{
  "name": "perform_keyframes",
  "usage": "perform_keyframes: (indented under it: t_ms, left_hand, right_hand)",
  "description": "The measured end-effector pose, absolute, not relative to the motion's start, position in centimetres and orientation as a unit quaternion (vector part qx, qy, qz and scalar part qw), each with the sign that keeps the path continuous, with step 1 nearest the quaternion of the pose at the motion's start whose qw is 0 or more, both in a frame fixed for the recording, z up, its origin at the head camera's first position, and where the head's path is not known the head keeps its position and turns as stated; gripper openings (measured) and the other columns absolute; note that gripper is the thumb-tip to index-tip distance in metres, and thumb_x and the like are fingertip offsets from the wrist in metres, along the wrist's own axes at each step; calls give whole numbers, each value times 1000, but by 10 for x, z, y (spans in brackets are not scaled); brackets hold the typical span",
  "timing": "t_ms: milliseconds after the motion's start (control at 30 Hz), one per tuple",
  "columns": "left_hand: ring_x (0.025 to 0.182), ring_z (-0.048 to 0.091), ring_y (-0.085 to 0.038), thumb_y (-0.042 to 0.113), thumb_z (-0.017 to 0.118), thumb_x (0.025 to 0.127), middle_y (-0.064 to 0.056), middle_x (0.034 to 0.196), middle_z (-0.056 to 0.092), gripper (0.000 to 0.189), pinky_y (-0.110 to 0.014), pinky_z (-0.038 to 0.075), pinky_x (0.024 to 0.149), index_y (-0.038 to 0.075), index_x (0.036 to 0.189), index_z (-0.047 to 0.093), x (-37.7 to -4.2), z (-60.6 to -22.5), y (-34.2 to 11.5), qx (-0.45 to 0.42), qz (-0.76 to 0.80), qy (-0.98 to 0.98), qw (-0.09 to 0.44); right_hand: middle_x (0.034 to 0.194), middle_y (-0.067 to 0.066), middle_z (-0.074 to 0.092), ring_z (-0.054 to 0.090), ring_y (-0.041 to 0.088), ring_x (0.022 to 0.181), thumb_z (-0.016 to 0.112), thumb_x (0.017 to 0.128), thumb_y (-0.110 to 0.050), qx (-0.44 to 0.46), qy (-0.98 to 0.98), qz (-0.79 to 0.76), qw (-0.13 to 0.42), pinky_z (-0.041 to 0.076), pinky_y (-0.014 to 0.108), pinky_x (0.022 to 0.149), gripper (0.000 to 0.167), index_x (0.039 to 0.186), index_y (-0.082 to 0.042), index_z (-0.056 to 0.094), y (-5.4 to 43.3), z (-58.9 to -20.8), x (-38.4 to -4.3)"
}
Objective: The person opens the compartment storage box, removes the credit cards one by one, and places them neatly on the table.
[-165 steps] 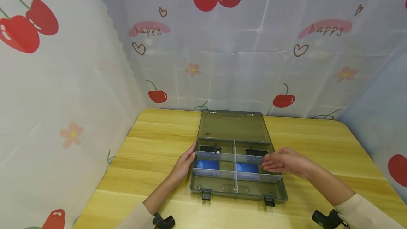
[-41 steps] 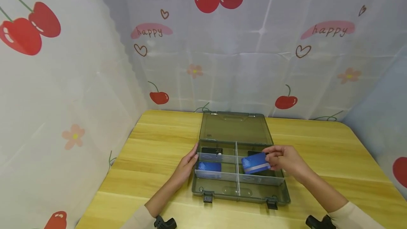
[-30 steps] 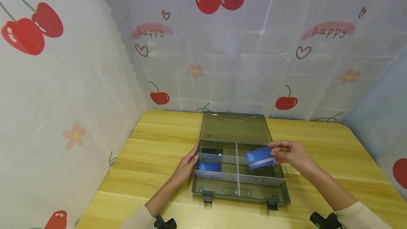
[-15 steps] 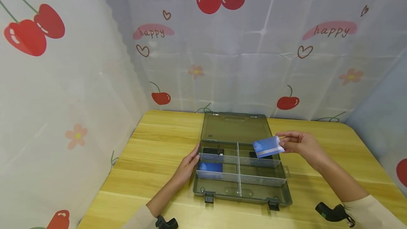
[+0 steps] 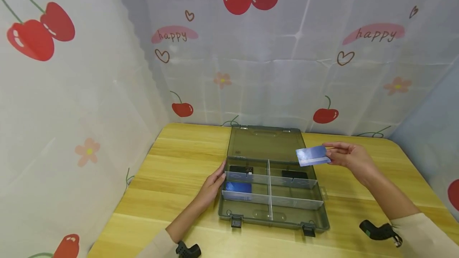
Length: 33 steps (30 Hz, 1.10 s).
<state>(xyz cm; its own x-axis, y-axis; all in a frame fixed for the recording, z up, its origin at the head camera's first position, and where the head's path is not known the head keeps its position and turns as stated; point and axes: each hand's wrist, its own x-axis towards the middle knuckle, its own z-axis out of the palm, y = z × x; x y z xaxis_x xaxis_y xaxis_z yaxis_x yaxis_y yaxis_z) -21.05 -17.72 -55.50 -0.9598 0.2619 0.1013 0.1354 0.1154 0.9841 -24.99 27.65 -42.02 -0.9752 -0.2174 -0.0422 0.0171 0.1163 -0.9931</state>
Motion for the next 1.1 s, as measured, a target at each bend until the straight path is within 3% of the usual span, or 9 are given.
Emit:
perform_keyframes:
  t_ms: [167, 400, 1100]
  left_hand:
    - [154, 13, -28, 21, 40, 112, -6, 168, 17, 54, -45, 13, 125, 7, 161, 23, -212, -557, -177, 137, 651, 745, 42]
    - [154, 13, -28, 20, 40, 112, -7, 168, 18, 54, -44, 13, 125, 6, 161, 23, -213, -557, -177, 137, 656, 741, 41]
    - [154, 11, -30, 24, 41, 111, -8, 168, 17, 56, -47, 13, 124, 4, 160, 22, -212, -556, -179, 144, 647, 748, 39]
  right_hand:
    - [99, -1, 73, 73, 13, 85, 67, 98, -10, -43, 736, -671, 80, 62, 29, 78, 31, 129, -6, 66, 290, -431, -255]
    - [96, 1, 70, 73, 13, 85, 66, 98, -6, -20, 702, -708, 73, 62, 33, 80, 22, 116, -16, 75, 312, -445, -261]
    - [90, -9, 73, 73, 8, 77, 65, 97, 0, 43, 689, -721, 63, 62, 26, 71, 29, 97, -24, 82, 357, -471, -278]
